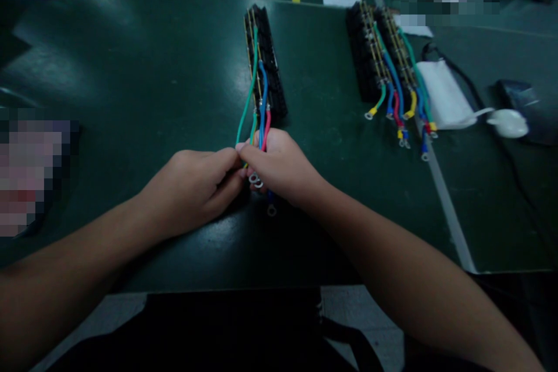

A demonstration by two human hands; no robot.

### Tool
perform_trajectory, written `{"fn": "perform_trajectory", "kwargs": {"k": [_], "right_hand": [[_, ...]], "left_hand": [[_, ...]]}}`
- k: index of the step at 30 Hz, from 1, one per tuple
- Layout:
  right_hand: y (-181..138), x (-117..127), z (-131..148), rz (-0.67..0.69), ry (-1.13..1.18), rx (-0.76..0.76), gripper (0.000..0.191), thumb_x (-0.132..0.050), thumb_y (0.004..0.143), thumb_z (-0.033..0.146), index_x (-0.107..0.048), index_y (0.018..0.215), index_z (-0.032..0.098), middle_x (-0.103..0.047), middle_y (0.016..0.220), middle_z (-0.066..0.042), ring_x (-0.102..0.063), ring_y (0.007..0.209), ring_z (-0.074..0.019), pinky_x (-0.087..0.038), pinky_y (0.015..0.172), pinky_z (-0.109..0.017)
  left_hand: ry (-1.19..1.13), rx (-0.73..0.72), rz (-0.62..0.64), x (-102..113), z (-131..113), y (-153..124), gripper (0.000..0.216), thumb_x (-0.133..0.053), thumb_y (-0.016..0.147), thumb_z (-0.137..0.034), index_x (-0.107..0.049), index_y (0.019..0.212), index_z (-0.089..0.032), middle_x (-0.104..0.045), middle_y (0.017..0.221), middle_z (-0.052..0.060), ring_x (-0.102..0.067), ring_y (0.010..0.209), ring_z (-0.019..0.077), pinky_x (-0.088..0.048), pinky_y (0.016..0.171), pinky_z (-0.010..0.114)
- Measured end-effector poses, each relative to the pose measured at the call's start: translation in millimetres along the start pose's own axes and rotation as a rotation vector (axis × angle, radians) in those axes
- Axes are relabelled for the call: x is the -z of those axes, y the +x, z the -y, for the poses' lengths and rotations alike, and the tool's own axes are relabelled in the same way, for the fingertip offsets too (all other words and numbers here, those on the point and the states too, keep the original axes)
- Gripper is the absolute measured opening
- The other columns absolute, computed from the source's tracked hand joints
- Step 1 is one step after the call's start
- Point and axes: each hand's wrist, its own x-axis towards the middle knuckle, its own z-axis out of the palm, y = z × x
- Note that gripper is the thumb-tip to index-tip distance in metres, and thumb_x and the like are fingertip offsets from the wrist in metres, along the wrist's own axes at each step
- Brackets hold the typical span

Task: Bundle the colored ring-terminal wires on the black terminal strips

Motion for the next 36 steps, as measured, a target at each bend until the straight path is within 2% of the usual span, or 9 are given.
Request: {"fn": "perform_trajectory", "kwargs": {"k": [14, 22, 36], "right_hand": [[0.0, 0.3, -1.4, -0.011, -0.045, 0.029, 0.032, -0.053, 0.099, 0.018, -0.051, 0.068, 0.019, -0.053, 0.052, 0.003, -0.051, 0.041, -0.0084, -0.041, 0.039, -0.019], [0.5, 0.8, -2.6, -0.014, -0.047, 0.058, 0.030, -0.054, 0.098, 0.016, -0.051, 0.068, 0.019, -0.053, 0.054, 0.003, -0.050, 0.044, -0.0082, -0.041, 0.042, -0.019], [0.0, 0.6, -1.7, -0.019, -0.048, 0.020, 0.029, -0.054, 0.097, 0.019, -0.052, 0.068, 0.020, -0.053, 0.055, 0.002, -0.051, 0.043, -0.0095, -0.041, 0.040, -0.020]], "left_hand": [[-0.010, 0.035, 0.092, -1.3, -1.5, 1.5, 0.041, -0.035, 0.105, -0.033, -0.060, 0.127, -0.009, -0.076, 0.093, 0.012, -0.072, 0.077, 0.0277, -0.051, 0.069, 0.038], [0.004, 0.037, 0.086, -1.4, -2.4, 2.8, 0.040, -0.034, 0.105, -0.034, -0.059, 0.126, -0.010, -0.075, 0.092, 0.011, -0.072, 0.075, 0.0275, -0.051, 0.066, 0.037], [0.008, 0.028, 0.083, -0.3, -3.6, 2.2, 0.037, -0.036, 0.104, -0.032, -0.060, 0.123, -0.010, -0.075, 0.090, 0.012, -0.072, 0.073, 0.0263, -0.051, 0.065, 0.037]]}}
